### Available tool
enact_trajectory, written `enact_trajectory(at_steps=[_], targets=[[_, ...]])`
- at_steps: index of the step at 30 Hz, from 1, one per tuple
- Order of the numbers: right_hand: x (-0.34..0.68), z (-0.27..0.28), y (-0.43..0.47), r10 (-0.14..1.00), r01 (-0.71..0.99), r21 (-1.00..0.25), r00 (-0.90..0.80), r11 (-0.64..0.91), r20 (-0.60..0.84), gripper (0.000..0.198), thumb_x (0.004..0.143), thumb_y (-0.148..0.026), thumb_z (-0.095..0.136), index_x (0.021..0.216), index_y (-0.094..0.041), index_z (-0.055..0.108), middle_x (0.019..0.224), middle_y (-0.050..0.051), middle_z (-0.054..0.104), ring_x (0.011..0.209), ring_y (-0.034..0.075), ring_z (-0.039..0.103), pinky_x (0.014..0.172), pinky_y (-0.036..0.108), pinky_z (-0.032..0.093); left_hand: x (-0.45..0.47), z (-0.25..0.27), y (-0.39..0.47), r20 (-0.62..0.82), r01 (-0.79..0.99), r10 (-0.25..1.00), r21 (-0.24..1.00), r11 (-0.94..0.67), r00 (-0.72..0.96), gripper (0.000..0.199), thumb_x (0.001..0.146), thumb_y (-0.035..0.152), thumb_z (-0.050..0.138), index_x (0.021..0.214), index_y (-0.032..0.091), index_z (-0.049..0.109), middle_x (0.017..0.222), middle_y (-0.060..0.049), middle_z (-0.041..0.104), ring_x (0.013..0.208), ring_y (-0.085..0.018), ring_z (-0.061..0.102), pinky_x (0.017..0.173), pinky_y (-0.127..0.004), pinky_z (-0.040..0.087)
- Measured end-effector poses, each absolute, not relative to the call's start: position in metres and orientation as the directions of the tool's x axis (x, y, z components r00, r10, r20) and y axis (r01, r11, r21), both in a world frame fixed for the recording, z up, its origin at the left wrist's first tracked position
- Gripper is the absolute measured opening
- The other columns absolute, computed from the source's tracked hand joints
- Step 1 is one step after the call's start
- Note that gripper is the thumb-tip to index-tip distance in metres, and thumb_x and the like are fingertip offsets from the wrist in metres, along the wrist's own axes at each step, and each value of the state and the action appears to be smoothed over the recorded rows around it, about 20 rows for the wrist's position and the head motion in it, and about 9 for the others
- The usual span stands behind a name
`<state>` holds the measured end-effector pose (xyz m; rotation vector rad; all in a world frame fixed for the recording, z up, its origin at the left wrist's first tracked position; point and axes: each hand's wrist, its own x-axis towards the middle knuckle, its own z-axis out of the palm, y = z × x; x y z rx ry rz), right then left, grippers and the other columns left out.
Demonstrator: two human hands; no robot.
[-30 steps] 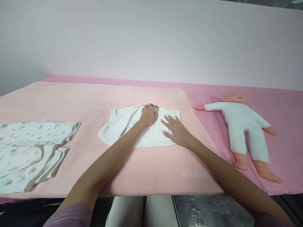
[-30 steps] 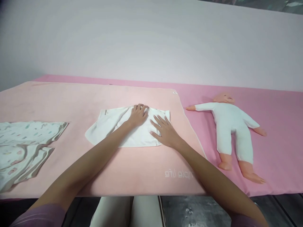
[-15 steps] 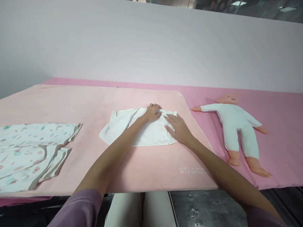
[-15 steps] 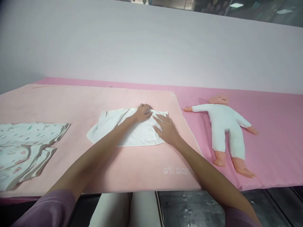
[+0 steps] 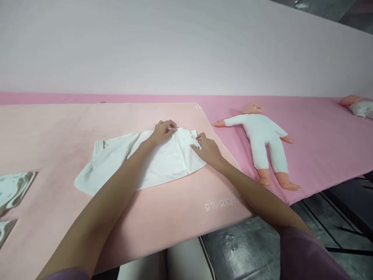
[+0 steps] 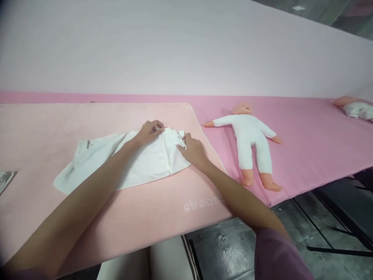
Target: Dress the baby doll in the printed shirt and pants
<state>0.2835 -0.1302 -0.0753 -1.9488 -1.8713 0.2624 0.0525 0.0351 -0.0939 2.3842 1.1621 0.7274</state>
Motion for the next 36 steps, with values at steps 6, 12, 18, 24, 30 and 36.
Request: enact_trajectory(at_steps=[6,12,18,24,30,36], targets=[[0.276,-0.072,-0.142,0.943,0.944,-0.295,-0.047,0.15,0.329,0.043,0.109,-0.037,0.057,0.145,-0.016,0.058,0.137,0.021,0.069,0.13,0.041,0.061,0.11,0.057,0.05,0.053,-0.098,0.034,0.307,0.633,0.791,0.477,-0.609,0.529,0.034,0.104,0.038,0.05,0.125,0.025,0.074,0.133,-0.009,0.075,0.127,-0.032,0.057,0.118,-0.051,0.038],[0.256,-0.074,-0.156,0.76,0.702,-0.293,-0.602,0.65,0.244,0.057,0.119,-0.036,0.028,0.173,-0.027,0.043,0.18,0.004,0.042,0.171,0.025,0.031,0.143,0.056,0.023,0.045,-0.095,0.033,0.32,0.709,0.824,0.422,-0.566,0.467,0.031,0.105,0.035,0.053,0.122,0.031,0.079,0.136,-0.01,0.068,0.132,-0.035,0.052,0.115,-0.055,0.039],[0.263,-0.079,-0.155,0.72,0.639,-0.383,-0.684,0.667,0.115,0.061,0.121,-0.05,0.03,0.179,-0.033,0.032,0.186,-0.004,0.026,0.175,0.021,0.023,0.146,0.054,0.017,0.044,-0.091,0.03,0.412,0.787,0.813,0.29,-0.545,0.411,0.026,0.106,0.041,0.061,0.123,0.026,0.073,0.144,-0.013,0.063,0.139,-0.037,0.05,0.121,-0.054,0.035],[0.265,-0.073,-0.156,0.699,0.625,-0.331,-0.686,0.707,0.199,0.052,0.119,-0.046,0.041,0.165,-0.028,0.057,0.173,0.003,0.054,0.161,0.025,0.05,0.14,0.054,0.035,0.052,-0.071,0.016,0.398,0.716,0.734,0.227,-0.66,0.55,0.022,0.107,0.029,0.054,0.112,0.019,0.072,0.125,-0.016,0.07,0.126,-0.034,0.059,0.111,-0.048,0.046],[0.265,-0.075,-0.148,0.659,0.605,-0.274,-0.626,0.747,0.416,0.041,0.117,-0.04,0.046,0.147,-0.024,0.068,0.146,0.013,0.072,0.136,0.031,0.067,0.118,0.056,0.054,0.048,-0.084,0.013,0.285,0.687,0.753,0.309,-0.658,0.593,0.031,0.104,0.037,0.054,0.126,0.021,0.068,0.134,-0.015,0.068,0.129,-0.036,0.054,0.112,-0.052,0.047],[0.272,-0.084,-0.142,0.79,0.813,-0.2,-0.424,0.548,0.442,0.053,0.117,-0.047,0.041,0.162,-0.023,0.054,0.167,0.017,0.054,0.157,0.036,0.049,0.129,0.061,0.041,0.034,-0.084,0.014,0.035,0.692,0.784,0.449,-0.566,0.619,0.06,0.098,0.067,0.058,0.144,0.028,0.054,0.16,-0.011,0.052,0.15,-0.04,0.036,0.129,-0.063,0.03]])
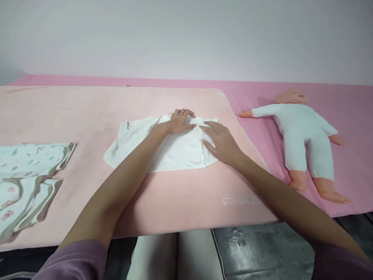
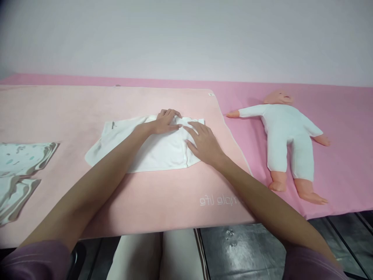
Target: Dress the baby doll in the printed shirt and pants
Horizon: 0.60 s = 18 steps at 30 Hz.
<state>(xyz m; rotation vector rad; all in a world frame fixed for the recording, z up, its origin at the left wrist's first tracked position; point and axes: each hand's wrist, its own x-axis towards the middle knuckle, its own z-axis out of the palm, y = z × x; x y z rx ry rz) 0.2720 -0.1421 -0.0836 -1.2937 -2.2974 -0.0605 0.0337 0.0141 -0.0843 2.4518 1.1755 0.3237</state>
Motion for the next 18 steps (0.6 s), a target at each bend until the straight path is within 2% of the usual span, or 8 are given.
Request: enact_trajectory(at_steps=[4,6,7,9,13,15,18], targets=[[0.283,-0.101,-0.137,0.91,0.925,-0.22,-0.222,0.31,0.349,0.076,0.114,-0.063,0.039,0.178,-0.022,0.029,0.183,0.02,0.031,0.168,0.043,0.031,0.131,0.07,0.034,0.029,-0.077,0.01,-0.004,0.668,0.775,0.508,-0.543,0.633,0.071,0.091,0.078,0.065,0.144,0.032,0.053,0.16,-0.008,0.05,0.153,-0.039,0.032,0.131,-0.061,0.027],[0.286,-0.104,-0.136,0.933,0.941,-0.22,-0.182,0.256,0.309,0.081,0.113,-0.065,0.04,0.179,-0.02,0.026,0.184,0.022,0.026,0.17,0.045,0.028,0.132,0.072,0.033,0.028,-0.077,0.01,0.014,0.661,0.781,0.524,-0.537,0.624,0.069,0.091,0.076,0.067,0.143,0.033,0.054,0.159,-0.007,0.051,0.153,-0.039,0.032,0.131,-0.06,0.027],[0.286,-0.103,-0.136,0.931,0.94,-0.212,-0.196,0.268,0.308,0.081,0.113,-0.063,0.041,0.179,-0.019,0.027,0.184,0.022,0.026,0.17,0.045,0.027,0.132,0.072,0.032,0.029,-0.078,0.01,0.023,0.657,0.784,0.531,-0.535,0.62,0.066,0.093,0.074,0.066,0.142,0.033,0.055,0.158,-0.007,0.052,0.152,-0.039,0.033,0.13,-0.06,0.027],[0.285,-0.097,-0.137,0.891,0.903,-0.184,-0.316,0.388,0.326,0.073,0.114,-0.057,0.043,0.176,-0.018,0.037,0.183,0.02,0.031,0.171,0.042,0.028,0.135,0.069,0.031,0.029,-0.081,0.014,0.034,0.654,0.791,0.541,-0.528,0.611,0.056,0.098,0.066,0.062,0.142,0.033,0.057,0.156,-0.007,0.053,0.15,-0.038,0.035,0.129,-0.059,0.028],[0.28,-0.084,-0.14,0.713,0.705,-0.155,-0.635,0.692,0.298,0.051,0.117,-0.034,0.038,0.163,-0.023,0.059,0.173,0.012,0.052,0.163,0.031,0.046,0.136,0.062,0.035,0.032,-0.093,0.026,0.091,0.65,0.794,0.521,-0.553,0.601,0.04,0.104,0.04,0.05,0.141,0.031,0.061,0.152,-0.007,0.058,0.143,-0.033,0.042,0.128,-0.058,0.029],[0.278,-0.081,-0.141,0.669,0.651,-0.169,-0.687,0.74,0.284,0.05,0.117,-0.026,0.037,0.159,-0.026,0.063,0.167,0.009,0.059,0.157,0.028,0.053,0.134,0.061,0.038,0.035,-0.101,0.03,0.157,0.642,0.793,0.506,-0.577,0.589,0.039,0.103,0.03,0.046,0.137,0.03,0.063,0.149,-0.006,0.061,0.138,-0.031,0.046,0.128,-0.057,0.029],[0.278,-0.078,-0.143,0.655,0.624,-0.202,-0.698,0.755,0.29,0.047,0.116,-0.026,0.042,0.156,-0.028,0.067,0.161,0.008,0.066,0.152,0.028,0.058,0.131,0.061,0.042,0.044,-0.11,0.03,0.258,0.663,0.821,0.491,-0.565,0.509,0.04,0.1,0.02,0.044,0.132,0.029,0.067,0.144,-0.008,0.065,0.133,-0.031,0.048,0.124,-0.056,0.033]])
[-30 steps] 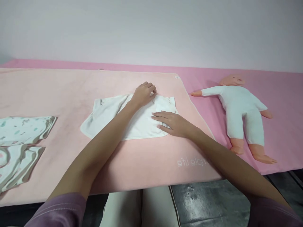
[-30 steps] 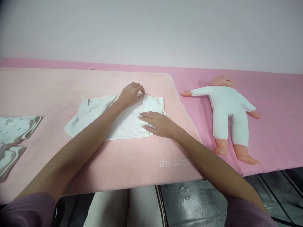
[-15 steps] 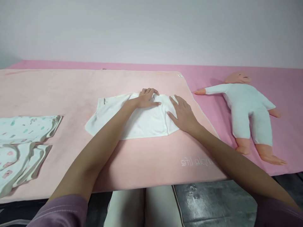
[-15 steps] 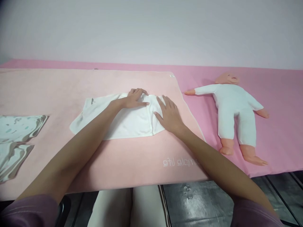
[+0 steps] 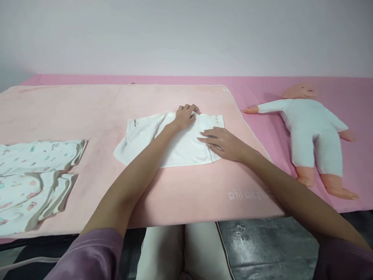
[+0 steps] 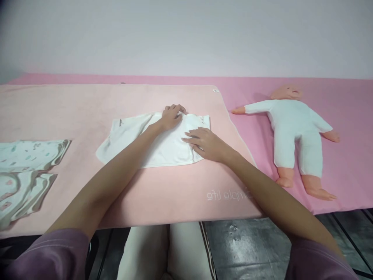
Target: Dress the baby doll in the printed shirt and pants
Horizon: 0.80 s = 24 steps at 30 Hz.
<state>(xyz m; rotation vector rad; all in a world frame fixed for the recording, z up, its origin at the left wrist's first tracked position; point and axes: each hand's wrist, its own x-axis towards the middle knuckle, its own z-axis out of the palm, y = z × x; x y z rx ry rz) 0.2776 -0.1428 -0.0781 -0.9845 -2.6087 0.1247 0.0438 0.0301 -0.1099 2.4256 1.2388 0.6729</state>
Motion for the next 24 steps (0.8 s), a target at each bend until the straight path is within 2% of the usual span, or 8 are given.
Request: enact_trajectory(at_steps=[8,10,13,15,17,19,21,24], targets=[[0.273,-0.071,-0.143,0.626,0.586,-0.234,-0.664,0.776,0.409,0.036,0.113,-0.033,0.054,0.137,-0.023,0.079,0.122,0.012,0.082,0.116,0.029,0.076,0.105,0.053,0.06,0.06,-0.113,0.027,0.388,0.683,0.854,0.52,-0.513,0.347,0.025,0.099,0.007,0.049,0.11,0.022,0.065,0.123,-0.014,0.069,0.119,-0.029,0.06,0.117,-0.052,0.041],[0.275,-0.075,-0.14,0.54,0.532,-0.168,-0.688,0.83,0.486,0.031,0.111,-0.03,0.056,0.124,-0.023,0.083,0.109,0.009,0.083,0.102,0.026,0.078,0.095,0.047,0.063,0.058,-0.113,0.028,0.416,0.663,0.843,0.529,-0.529,0.341,0.021,0.098,0.004,0.052,0.106,0.021,0.062,0.12,-0.013,0.068,0.119,-0.027,0.063,0.116,-0.05,0.043],[0.278,-0.082,-0.136,0.301,0.362,-0.017,-0.747,0.932,0.592,0.02,0.104,-0.028,0.064,0.099,-0.026,0.084,0.083,0.003,0.079,0.082,0.021,0.075,0.085,0.039,0.066,0.055,-0.11,0.027,0.497,0.638,0.821,0.543,-0.546,0.28,0.01,0.103,0.012,0.06,0.105,0.022,0.058,0.122,-0.013,0.065,0.116,-0.028,0.064,0.108,-0.047,0.05],[0.277,-0.086,-0.137,0.165,0.271,0.069,-0.745,0.96,0.646,0.016,0.1,-0.027,0.067,0.095,-0.028,0.082,0.069,-0.001,0.07,0.069,0.019,0.069,0.083,0.036,0.067,0.056,-0.105,0.02,0.575,0.62,0.775,0.515,-0.592,0.261,0.006,0.109,0.026,0.061,0.105,0.022,0.058,0.121,-0.013,0.063,0.115,-0.029,0.064,0.105,-0.047,0.051],[0.275,-0.087,-0.14,0.122,0.261,0.106,-0.725,0.96,0.678,0.016,0.1,-0.026,0.066,0.099,-0.028,0.082,0.063,-0.003,0.064,0.063,0.018,0.065,0.083,0.035,0.068,0.063,-0.098,0.009,0.616,0.601,0.73,0.473,-0.644,0.297,0.018,0.113,0.04,0.056,0.107,0.022,0.058,0.117,-0.013,0.064,0.119,-0.031,0.065,0.109,-0.049,0.05],[0.272,-0.085,-0.143,0.19,0.311,0.068,-0.725,0.948,0.662,0.019,0.101,-0.028,0.064,0.108,-0.027,0.081,0.074,0.0,0.071,0.072,0.019,0.069,0.084,0.038,0.067,0.072,-0.094,-0.005,0.583,0.587,0.718,0.448,-0.674,0.38,0.03,0.114,0.05,0.05,0.114,0.022,0.06,0.121,-0.014,0.066,0.124,-0.032,0.065,0.113,-0.05,0.05],[0.27,-0.081,-0.145,0.327,0.376,-0.038,-0.746,0.926,0.58,0.025,0.105,-0.032,0.06,0.119,-0.026,0.079,0.1,0.005,0.08,0.091,0.022,0.075,0.088,0.041,0.067,0.08,-0.095,-0.017,0.482,0.602,0.734,0.428,-0.674,0.478,0.041,0.116,0.054,0.044,0.13,0.019,0.061,0.137,-0.017,0.067,0.136,-0.033,0.063,0.12,-0.051,0.048],[0.27,-0.076,-0.146,0.473,0.426,-0.206,-0.775,0.881,0.42,0.035,0.111,-0.037,0.055,0.138,-0.027,0.074,0.141,0.011,0.074,0.124,0.025,0.073,0.103,0.047,0.064,0.086,-0.103,-0.024,0.27,0.684,0.783,0.381,-0.621,0.56,0.059,0.117,0.048,0.031,0.159,0.013,0.05,0.173,-0.019,0.049,0.165,-0.032,0.042,0.138,-0.052,0.031]])
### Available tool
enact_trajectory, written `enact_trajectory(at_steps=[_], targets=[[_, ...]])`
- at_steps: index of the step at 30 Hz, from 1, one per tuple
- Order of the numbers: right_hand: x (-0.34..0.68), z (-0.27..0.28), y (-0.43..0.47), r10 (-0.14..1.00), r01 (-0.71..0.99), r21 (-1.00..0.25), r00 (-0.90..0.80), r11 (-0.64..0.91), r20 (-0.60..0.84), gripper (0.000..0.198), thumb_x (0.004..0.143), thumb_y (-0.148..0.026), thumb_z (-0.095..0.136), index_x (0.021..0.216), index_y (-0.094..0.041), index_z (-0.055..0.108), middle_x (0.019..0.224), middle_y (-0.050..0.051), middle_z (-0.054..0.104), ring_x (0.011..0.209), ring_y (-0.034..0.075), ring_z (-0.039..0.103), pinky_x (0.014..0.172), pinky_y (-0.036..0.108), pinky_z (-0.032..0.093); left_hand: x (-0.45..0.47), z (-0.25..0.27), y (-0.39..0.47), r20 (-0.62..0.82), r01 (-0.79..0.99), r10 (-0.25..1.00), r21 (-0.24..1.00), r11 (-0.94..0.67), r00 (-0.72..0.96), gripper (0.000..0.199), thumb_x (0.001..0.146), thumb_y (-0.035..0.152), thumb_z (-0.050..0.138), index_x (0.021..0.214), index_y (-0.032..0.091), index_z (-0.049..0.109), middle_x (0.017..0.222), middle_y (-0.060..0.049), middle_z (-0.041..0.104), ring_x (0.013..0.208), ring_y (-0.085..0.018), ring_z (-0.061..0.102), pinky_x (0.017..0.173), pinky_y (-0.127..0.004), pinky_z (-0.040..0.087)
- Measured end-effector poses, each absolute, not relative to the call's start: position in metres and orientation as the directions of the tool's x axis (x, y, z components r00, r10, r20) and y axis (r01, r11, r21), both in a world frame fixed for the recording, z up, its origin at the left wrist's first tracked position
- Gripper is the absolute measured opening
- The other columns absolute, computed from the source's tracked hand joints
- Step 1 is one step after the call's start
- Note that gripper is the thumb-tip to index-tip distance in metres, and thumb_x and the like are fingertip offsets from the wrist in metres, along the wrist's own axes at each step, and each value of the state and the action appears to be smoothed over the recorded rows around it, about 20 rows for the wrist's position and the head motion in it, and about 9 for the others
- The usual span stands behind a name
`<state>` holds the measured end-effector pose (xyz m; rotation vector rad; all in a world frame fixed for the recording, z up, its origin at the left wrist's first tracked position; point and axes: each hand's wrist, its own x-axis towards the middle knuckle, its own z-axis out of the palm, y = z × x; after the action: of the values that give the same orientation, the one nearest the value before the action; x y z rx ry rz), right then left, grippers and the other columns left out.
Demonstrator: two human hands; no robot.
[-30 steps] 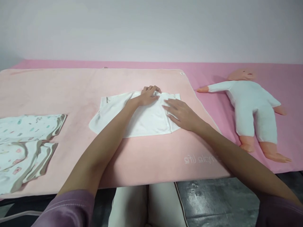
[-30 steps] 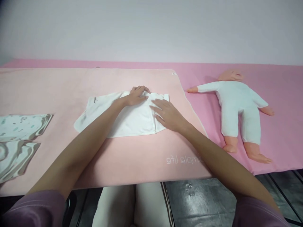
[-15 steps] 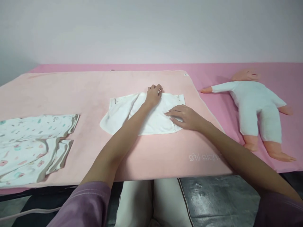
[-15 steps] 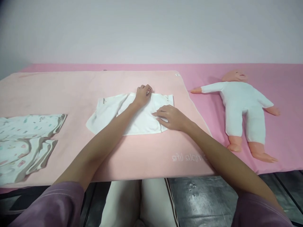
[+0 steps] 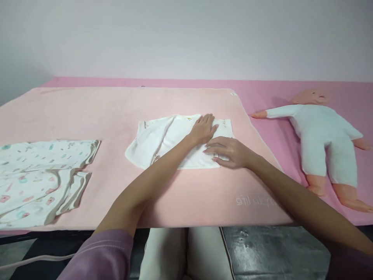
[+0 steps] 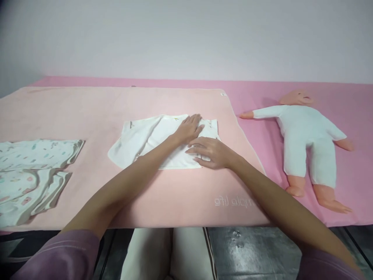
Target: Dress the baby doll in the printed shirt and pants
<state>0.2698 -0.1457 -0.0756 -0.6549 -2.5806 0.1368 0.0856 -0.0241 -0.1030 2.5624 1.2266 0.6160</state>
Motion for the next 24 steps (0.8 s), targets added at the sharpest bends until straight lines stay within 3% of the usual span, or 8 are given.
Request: enact_trajectory(at_steps=[2,5,11,17,20,24], targets=[[0.271,-0.073,-0.145,0.504,0.426,-0.282,-0.794,0.86,0.338,0.043,0.114,-0.04,0.053,0.153,-0.03,0.066,0.161,0.01,0.064,0.147,0.027,0.062,0.119,0.053,0.056,0.085,-0.109,-0.02,0.174,0.729,0.805,0.35,-0.589,0.567,0.067,0.116,0.046,0.027,0.171,0.01,0.04,0.184,-0.017,0.033,0.175,-0.029,0.025,0.145,-0.05,0.015],[0.273,-0.071,-0.142,0.524,0.433,-0.35,-0.821,0.831,0.228,0.054,0.116,-0.042,0.053,0.169,-0.037,0.05,0.178,0.004,0.047,0.166,0.026,0.041,0.136,0.057,0.039,0.083,-0.113,-0.012,0.145,0.743,0.807,0.326,-0.585,0.572,0.072,0.115,0.047,0.025,0.178,0.011,0.031,0.187,-0.013,0.026,0.176,-0.027,0.02,0.146,-0.048,0.01],[0.271,-0.073,-0.148,0.546,0.462,-0.359,-0.818,0.811,0.182,0.057,0.118,-0.046,0.048,0.173,-0.035,0.044,0.181,0.004,0.042,0.17,0.025,0.033,0.14,0.057,0.03,0.086,-0.109,-0.014,0.137,0.76,0.815,0.301,-0.576,0.564,0.076,0.115,0.047,0.022,0.179,0.007,0.027,0.187,-0.015,0.023,0.177,-0.028,0.019,0.146,-0.051,0.011],[0.257,-0.079,-0.214,0.719,0.65,-0.349,-0.685,0.675,0.115,0.063,0.121,-0.047,0.031,0.181,-0.031,0.024,0.186,0.007,0.029,0.174,0.026,0.024,0.142,0.064,0.019,0.083,-0.096,-0.036,0.152,0.767,0.82,0.295,-0.57,0.551,0.076,0.115,0.047,0.025,0.179,0.006,0.029,0.188,-0.015,0.017,0.177,-0.029,0.016,0.146,-0.051,0.01],[0.254,-0.081,-0.266,0.784,0.719,-0.337,-0.61,0.608,0.113,0.065,0.12,-0.047,0.034,0.182,-0.03,0.021,0.185,0.009,0.029,0.173,0.027,0.026,0.142,0.067,0.02,0.075,-0.095,-0.055,0.187,0.737,0.792,0.291,-0.61,0.582,0.073,0.114,0.044,0.025,0.179,0.011,0.031,0.188,-0.013,0.017,0.177,-0.027,0.017,0.146,-0.05,0.011],[0.247,-0.085,-0.348,0.862,0.769,-0.39,-0.448,0.506,0.236,0.06,0.118,-0.041,0.042,0.177,-0.032,0.036,0.175,0.01,0.049,0.165,0.032,0.046,0.139,0.074,0.019,0.053,-0.091,-0.112,0.135,0.614,0.675,0.318,-0.723,0.725,0.072,0.114,0.046,0.027,0.18,0.016,0.031,0.188,-0.009,0.017,0.177,-0.025,0.014,0.146,-0.048,0.007]])
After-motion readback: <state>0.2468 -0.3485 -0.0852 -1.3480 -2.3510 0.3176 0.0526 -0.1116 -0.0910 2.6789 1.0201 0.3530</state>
